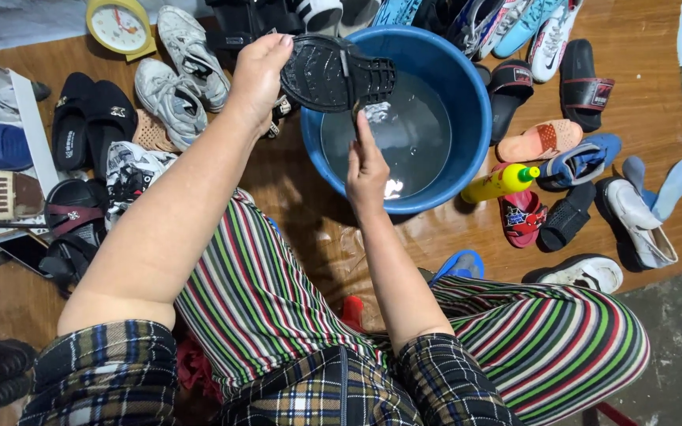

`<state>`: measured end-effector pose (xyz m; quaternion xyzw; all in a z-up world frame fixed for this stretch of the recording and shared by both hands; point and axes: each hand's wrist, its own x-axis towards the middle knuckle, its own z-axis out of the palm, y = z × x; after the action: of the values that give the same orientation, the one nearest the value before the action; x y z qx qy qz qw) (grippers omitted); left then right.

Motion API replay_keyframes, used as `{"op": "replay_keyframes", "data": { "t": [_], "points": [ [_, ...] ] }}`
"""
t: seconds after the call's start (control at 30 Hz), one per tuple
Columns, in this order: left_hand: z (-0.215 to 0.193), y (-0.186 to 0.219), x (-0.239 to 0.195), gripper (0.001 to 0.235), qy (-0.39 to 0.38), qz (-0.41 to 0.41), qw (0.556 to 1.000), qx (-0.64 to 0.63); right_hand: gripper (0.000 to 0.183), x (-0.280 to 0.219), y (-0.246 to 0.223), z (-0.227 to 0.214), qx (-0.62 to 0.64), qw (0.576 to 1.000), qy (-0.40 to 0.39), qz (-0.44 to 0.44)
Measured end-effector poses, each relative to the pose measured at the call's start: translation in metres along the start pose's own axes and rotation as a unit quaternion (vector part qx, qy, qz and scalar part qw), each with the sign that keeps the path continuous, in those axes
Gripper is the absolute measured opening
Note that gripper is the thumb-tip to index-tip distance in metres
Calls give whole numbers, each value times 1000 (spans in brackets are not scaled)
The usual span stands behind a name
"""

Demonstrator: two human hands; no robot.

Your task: The person scrubs a black slipper with a brush in a blue basin of water, then wipes the floor with a red cloth. The person continues scrubbing the slipper with the brush and rinsing it in the basin.

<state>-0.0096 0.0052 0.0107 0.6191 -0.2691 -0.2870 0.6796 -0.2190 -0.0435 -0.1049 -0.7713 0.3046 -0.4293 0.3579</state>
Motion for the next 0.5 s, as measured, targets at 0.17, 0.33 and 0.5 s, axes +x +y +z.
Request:
{"op": "replay_keyframes", "data": {
  "t": [0.17,0.33,0.5],
  "points": [
    [2,0,1,35,-22,3,999,-43,66,9,14,-10,-63,997,40,21],
    [-2,-2,2,32,-15,-2,1000,-20,53,7,34,-17,-35,993,49,98],
    [0,-2,1,33,-15,-8,999,-48,53,7,11,-13,-21,999,28,18]
  ]
}}
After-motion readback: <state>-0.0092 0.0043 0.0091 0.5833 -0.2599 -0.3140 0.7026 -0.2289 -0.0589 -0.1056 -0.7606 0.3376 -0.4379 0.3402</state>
